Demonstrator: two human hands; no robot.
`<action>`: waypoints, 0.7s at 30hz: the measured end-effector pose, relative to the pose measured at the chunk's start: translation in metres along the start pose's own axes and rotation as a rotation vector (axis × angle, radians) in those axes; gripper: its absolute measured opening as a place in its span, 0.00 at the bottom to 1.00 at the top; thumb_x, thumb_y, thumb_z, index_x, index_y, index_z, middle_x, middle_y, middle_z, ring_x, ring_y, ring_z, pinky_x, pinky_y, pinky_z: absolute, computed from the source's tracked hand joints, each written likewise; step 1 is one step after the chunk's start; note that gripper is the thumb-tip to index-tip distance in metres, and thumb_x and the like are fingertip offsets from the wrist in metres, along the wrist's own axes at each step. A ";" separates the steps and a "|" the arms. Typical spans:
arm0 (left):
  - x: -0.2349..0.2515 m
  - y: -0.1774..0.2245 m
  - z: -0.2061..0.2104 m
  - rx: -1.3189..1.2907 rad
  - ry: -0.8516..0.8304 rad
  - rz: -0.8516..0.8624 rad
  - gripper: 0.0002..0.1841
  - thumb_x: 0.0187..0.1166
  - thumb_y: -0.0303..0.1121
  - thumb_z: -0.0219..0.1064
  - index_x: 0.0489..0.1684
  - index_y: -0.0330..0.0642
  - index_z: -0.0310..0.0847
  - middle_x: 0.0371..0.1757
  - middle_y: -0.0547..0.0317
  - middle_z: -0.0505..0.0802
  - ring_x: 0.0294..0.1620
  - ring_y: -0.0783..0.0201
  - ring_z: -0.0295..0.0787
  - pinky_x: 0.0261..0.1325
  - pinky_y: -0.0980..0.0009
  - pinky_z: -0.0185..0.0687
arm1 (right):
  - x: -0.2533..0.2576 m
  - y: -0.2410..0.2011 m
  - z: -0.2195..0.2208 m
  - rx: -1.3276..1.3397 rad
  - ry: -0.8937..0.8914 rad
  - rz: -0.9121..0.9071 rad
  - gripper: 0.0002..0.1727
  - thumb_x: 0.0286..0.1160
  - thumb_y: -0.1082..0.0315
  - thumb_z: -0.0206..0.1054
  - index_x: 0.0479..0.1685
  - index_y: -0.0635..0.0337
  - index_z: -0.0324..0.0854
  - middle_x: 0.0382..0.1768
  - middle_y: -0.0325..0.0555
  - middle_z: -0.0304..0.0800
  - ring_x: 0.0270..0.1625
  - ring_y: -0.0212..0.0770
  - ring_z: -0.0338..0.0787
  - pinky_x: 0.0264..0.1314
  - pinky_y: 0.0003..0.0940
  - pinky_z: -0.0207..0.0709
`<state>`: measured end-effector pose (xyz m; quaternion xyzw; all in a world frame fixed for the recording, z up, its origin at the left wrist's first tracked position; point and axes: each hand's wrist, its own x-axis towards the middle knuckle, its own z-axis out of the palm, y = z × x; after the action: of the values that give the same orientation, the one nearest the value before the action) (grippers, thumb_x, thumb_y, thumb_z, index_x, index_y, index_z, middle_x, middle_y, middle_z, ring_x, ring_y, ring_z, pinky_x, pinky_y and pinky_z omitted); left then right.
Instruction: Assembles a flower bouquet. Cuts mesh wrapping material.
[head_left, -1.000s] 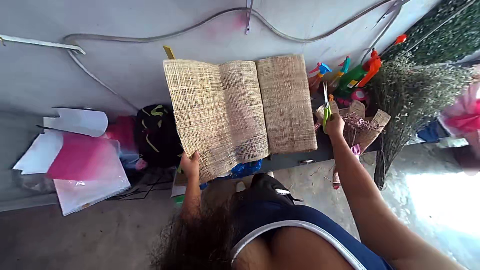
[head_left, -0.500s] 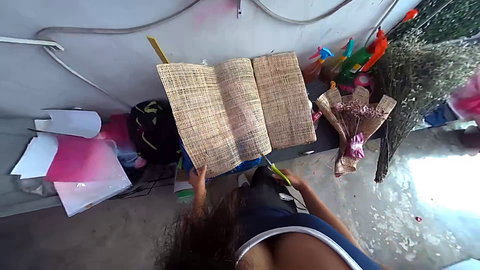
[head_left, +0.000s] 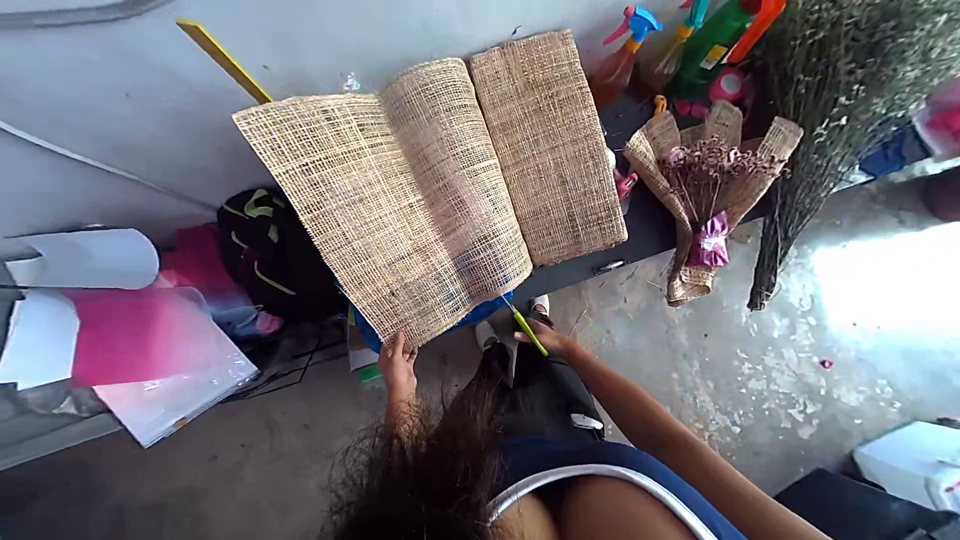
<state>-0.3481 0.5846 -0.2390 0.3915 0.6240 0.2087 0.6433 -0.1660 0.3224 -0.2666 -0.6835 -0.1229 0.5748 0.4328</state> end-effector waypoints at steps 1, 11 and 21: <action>0.001 0.002 -0.001 0.004 0.005 0.000 0.19 0.89 0.34 0.60 0.73 0.32 0.69 0.52 0.48 0.85 0.40 0.68 0.84 0.43 0.72 0.84 | 0.001 -0.002 0.010 0.076 -0.006 -0.014 0.30 0.83 0.62 0.63 0.76 0.76 0.65 0.62 0.62 0.81 0.57 0.39 0.82 0.66 0.34 0.73; 0.005 0.010 -0.005 -0.067 0.013 0.033 0.21 0.87 0.32 0.63 0.74 0.33 0.68 0.55 0.47 0.85 0.42 0.66 0.86 0.45 0.71 0.86 | -0.003 -0.011 0.034 0.205 0.093 -0.040 0.18 0.89 0.60 0.57 0.36 0.68 0.81 0.18 0.33 0.81 0.19 0.26 0.80 0.28 0.24 0.79; 0.000 0.002 -0.015 -0.061 -0.038 0.087 0.21 0.88 0.30 0.61 0.76 0.33 0.65 0.49 0.51 0.86 0.37 0.70 0.87 0.41 0.73 0.86 | 0.017 -0.035 0.046 0.306 0.081 -0.009 0.19 0.94 0.60 0.48 0.37 0.64 0.75 0.21 0.33 0.72 0.21 0.26 0.74 0.29 0.23 0.74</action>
<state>-0.3620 0.5900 -0.2362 0.4025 0.5875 0.2479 0.6569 -0.1900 0.3755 -0.2507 -0.6318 -0.0195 0.5567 0.5391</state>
